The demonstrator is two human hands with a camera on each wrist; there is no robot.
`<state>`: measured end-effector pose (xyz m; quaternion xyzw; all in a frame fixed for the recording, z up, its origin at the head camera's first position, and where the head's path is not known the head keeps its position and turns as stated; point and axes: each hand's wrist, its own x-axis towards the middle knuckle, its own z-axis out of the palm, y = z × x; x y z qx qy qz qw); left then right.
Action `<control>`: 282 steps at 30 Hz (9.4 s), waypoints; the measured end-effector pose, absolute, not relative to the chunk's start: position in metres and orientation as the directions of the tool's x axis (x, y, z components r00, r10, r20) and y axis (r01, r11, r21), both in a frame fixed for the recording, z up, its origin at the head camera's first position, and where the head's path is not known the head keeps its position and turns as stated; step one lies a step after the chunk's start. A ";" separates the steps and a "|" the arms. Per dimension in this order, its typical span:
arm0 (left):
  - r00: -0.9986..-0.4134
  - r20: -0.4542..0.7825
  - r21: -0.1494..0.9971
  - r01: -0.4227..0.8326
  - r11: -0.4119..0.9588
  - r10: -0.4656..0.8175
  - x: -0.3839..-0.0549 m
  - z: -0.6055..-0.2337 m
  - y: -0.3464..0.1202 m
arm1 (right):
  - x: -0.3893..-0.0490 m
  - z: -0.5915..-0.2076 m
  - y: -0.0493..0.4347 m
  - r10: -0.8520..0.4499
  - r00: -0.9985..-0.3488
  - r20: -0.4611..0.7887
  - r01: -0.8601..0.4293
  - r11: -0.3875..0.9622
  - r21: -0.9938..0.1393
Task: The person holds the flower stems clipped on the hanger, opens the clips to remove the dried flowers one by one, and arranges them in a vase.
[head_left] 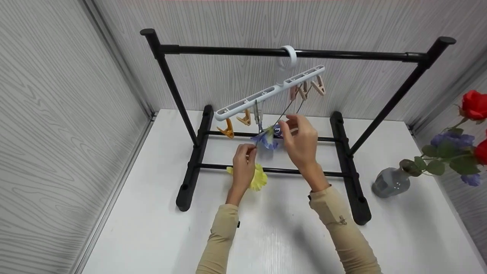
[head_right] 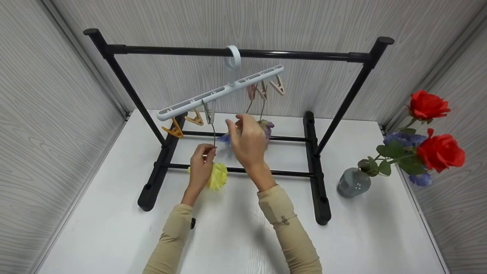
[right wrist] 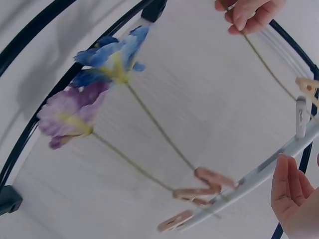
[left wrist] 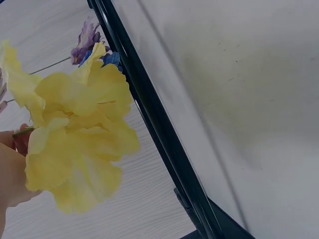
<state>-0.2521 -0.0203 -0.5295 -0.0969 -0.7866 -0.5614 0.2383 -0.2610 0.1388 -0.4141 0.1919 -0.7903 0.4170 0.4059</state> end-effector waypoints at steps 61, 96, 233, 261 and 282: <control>-0.866 0.342 0.626 0.500 0.599 0.365 -0.226 -0.541 -0.032 | -0.307 -0.407 0.071 -0.096 -0.455 0.885 -0.570 0.796 -0.207; -0.838 0.483 0.369 0.457 0.809 0.254 -0.223 -0.524 -0.052 | -0.302 -0.429 0.121 -0.702 -0.684 -0.200 -0.449 0.621 -0.642; -0.849 0.528 0.728 0.471 0.499 0.031 -0.286 -0.509 -0.017 | -0.228 -0.419 0.377 -0.125 -0.963 0.238 -0.022 -0.846 -0.532; -0.867 0.499 0.724 0.416 0.550 -0.001 -0.274 -0.512 -0.024 | -0.203 -0.415 0.429 0.768 -0.638 0.057 -0.542 -0.395 -0.742; -0.877 0.480 0.748 0.405 0.527 -0.008 -0.271 -0.514 -0.024 | -0.211 -0.466 0.422 0.831 -0.557 0.001 -0.418 -0.280 -0.864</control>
